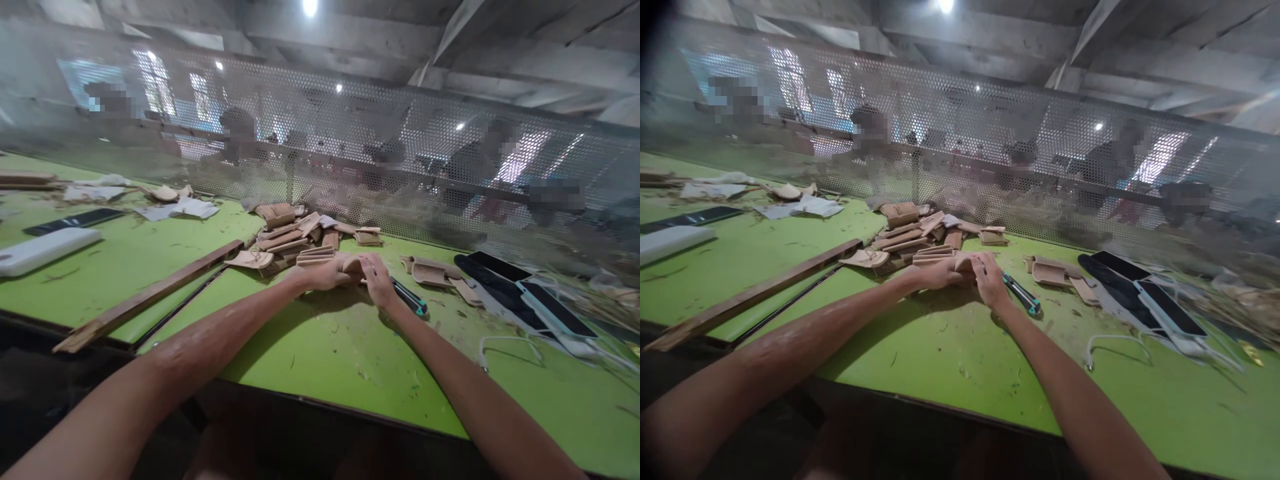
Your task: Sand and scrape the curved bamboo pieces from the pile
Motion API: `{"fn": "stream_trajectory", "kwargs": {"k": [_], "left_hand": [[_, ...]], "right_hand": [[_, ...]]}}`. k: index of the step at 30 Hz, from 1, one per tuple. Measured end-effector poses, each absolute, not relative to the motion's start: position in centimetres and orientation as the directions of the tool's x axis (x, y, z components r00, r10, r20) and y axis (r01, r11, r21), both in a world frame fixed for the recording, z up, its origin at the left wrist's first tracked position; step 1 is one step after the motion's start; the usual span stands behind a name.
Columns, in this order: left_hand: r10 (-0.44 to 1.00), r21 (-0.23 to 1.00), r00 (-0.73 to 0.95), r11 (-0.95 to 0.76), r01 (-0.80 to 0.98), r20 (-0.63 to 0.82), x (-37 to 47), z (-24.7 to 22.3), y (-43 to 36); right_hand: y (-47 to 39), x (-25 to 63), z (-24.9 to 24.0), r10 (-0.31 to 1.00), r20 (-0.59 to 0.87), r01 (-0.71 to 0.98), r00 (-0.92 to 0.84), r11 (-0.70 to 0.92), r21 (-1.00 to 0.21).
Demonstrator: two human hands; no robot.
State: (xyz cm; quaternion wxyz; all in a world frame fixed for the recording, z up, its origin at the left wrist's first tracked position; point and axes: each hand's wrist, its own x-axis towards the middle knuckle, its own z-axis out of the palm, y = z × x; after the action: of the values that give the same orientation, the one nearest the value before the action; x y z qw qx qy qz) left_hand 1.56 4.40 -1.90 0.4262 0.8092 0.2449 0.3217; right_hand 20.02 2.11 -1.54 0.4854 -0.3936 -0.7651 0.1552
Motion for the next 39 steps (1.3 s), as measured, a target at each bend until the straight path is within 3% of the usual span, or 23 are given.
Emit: {"fn": "stream_trajectory", "kwargs": {"k": [5,8,13,19,29,39], "left_hand": [[0.649,0.89,0.712,-0.45,0.074,0.269,1.6,-1.6,4.2],[0.649,0.86,0.7,-0.5,0.097,0.298,1.4,-1.3,3.9],[0.637,0.716,0.692,-0.652,0.249,0.34,1.7,-1.4,3.7],[0.544,0.652,0.752,-0.73,0.205,0.373,2.5,-2.0,4.3],[0.574,0.699,0.761,-0.677,0.231,0.304,1.9,-0.6,3.6],[0.604,0.767,0.747,-0.608,0.205,0.279,1.4,-1.6,4.6]], "right_hand": [[2.2,19.9,-2.3,0.826,0.555,0.369,-0.098,0.548,-0.751],[2.5,20.2,-2.1,0.852,0.522,0.332,-0.025,0.5,-0.8],[2.3,20.5,-0.5,0.755,0.656,0.383,0.005,0.605,-0.698],[0.6,19.5,0.2,0.682,0.692,0.469,-0.238,0.704,-0.533],[1.1,19.8,-0.2,0.695,0.671,0.453,-0.258,0.7,-0.551],[1.5,19.8,-1.0,0.749,0.638,0.401,-0.179,0.647,-0.648]]}}
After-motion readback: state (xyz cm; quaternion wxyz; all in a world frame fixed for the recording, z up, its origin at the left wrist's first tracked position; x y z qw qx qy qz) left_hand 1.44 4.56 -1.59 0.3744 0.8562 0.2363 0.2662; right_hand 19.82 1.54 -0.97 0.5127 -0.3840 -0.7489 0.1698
